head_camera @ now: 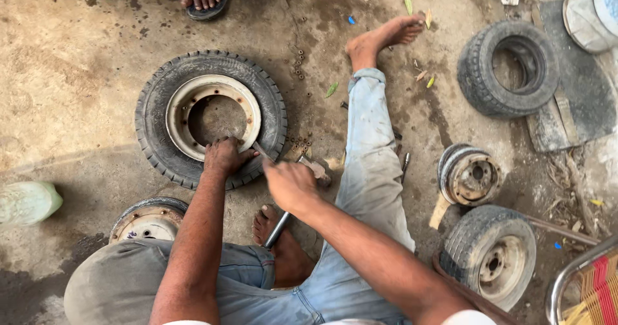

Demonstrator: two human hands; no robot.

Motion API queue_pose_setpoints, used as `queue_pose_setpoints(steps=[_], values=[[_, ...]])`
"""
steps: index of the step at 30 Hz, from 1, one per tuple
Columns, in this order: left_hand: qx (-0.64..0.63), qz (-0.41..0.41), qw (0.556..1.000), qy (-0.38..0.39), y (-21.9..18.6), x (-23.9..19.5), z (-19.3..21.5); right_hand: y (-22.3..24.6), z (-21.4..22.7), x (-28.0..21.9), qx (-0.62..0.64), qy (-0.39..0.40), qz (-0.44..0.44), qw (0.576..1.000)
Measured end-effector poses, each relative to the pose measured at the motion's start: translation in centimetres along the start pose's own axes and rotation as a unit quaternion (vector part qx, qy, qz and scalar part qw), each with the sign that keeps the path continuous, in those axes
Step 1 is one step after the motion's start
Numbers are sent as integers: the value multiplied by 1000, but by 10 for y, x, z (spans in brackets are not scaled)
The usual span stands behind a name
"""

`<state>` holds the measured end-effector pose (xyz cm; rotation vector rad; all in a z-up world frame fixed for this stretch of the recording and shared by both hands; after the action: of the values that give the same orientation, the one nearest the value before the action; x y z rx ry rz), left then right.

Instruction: The person sits on the ground and uses a hammer and metal bar to pry a tire off a rim. They then flip the tire and inspect the tread and inner surface.

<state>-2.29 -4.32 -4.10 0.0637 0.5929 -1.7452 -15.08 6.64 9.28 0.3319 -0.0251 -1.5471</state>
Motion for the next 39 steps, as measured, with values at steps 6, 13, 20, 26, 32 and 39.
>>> queue_pose_setpoints(steps=[6,13,20,26,32,39], values=[[12,-11,1000,7,-9,-12,20,-35,4,7,62,10,-81,995],[130,-84,987,-44,-13,-26,39,-89,-83,-41,146,49,-205,967],[154,-82,984,-42,-21,-22,37,-93,-83,-35,134,-29,-167,976],[103,29,994,-34,-19,-15,20,-109,-25,1,173,47,-233,956],[-20,-4,1000,10,-23,20,-32,-108,23,-27,217,-151,-138,955],[-29,34,996,76,-14,-3,-11,-89,14,-59,184,11,-141,973]])
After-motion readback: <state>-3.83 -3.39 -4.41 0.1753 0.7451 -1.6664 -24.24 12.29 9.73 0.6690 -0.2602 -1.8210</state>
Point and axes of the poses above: each hand's wrist, its own x-axis towards the middle knuckle, its own z-axis out of the back of the hand, y = z × x, the point moved 6 cm from there along x, towards the middle knuckle, and after that the axes turned 14 degrees about -y, right-handed, at the moved point
